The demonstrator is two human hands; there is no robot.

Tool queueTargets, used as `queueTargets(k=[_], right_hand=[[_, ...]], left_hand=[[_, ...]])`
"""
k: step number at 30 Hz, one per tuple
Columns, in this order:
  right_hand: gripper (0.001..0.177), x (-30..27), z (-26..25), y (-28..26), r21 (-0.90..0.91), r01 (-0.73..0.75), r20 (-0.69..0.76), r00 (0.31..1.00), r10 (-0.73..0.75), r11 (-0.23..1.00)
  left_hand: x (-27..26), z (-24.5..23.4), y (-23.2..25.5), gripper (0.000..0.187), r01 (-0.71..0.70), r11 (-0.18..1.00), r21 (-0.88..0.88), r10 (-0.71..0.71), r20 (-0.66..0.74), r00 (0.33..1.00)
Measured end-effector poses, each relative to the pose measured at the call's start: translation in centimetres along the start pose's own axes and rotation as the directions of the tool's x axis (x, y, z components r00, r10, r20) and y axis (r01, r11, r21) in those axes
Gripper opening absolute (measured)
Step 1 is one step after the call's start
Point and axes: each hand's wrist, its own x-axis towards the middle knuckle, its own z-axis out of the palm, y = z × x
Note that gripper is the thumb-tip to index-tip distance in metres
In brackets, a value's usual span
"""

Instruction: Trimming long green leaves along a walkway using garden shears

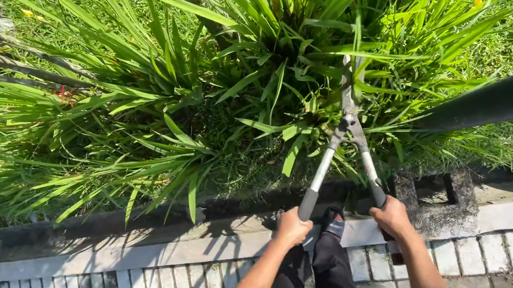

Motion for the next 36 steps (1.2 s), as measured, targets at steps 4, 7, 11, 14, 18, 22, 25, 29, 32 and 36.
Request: queueTargets(k=[4, 7, 11, 14, 18, 22, 25, 29, 32, 36], right_hand=[[0.025, -1.0, -1.5, -0.8, 0.174, -0.025, 0.049, 0.999, 0.017, 0.984], [0.057, -0.2, 0.2, 6.3, -0.058, 0.059, 0.058, 0.997, -0.056, 0.997], [0.065, -4.5, -4.0, 10.0, -0.159, 0.109, 0.213, 0.974, -0.074, 0.981], [0.06, -4.7, -5.9, 10.1, -0.222, 0.152, 0.258, 0.962, -0.092, 0.963], [0.055, -1.4, -7.9, 5.7, -0.27, 0.274, 0.241, 0.947, -0.21, 0.923], [0.065, 0.6, -7.4, 4.9, -0.277, 0.284, 0.224, 0.948, -0.225, 0.918], [0.068, 2.2, -7.0, 4.1, -0.248, 0.243, 0.183, 0.962, -0.201, 0.938], [0.06, 3.3, -5.4, -1.1, -0.197, 0.175, 0.121, 0.981, -0.154, 0.965], [0.048, 6.6, -0.4, -6.4, -0.034, 0.115, -0.004, 0.993, -0.115, 0.993], [0.039, 4.0, -1.8, -10.9, 0.158, 0.074, -0.043, 0.997, -0.068, 0.985]], left_hand=[[-2.5, 2.3, 0.5, 0.012, 0.095, 0.955, -0.281, -0.089, 0.031, 0.996], [-2.7, -0.1, -6.6, 0.016, 0.008, 0.915, -0.404, 0.001, 0.021, 1.0], [-5.8, -7.3, -12.1, 0.036, -0.016, 1.0, 0.019, 0.015, 0.047, 0.999], [-7.1, -9.5, -13.8, 0.037, -0.01, 0.995, 0.1, 0.006, 0.037, 0.999], [-6.7, -10.1, -14.4, 0.03, 0.016, 0.995, 0.103, -0.016, -0.003, 1.0], [-5.1, -12.8, -10.6, 0.036, 0.039, 0.995, 0.09, -0.041, 0.016, 0.999], [-2.2, -14.5, -7.5, 0.034, 0.04, 0.987, 0.156, -0.047, 0.042, 0.998], [2.4, -13.8, -4.1, 0.033, 0.048, 0.994, 0.102, -0.05, 0.018, 0.999], [4.1, -8.8, 2.3, 0.035, 0.061, 0.998, 0.026, -0.06, -0.031, 0.998], [5.2, -5.6, 2.8, 0.04, 0.039, 0.995, -0.097, -0.041, -0.021, 0.999]])
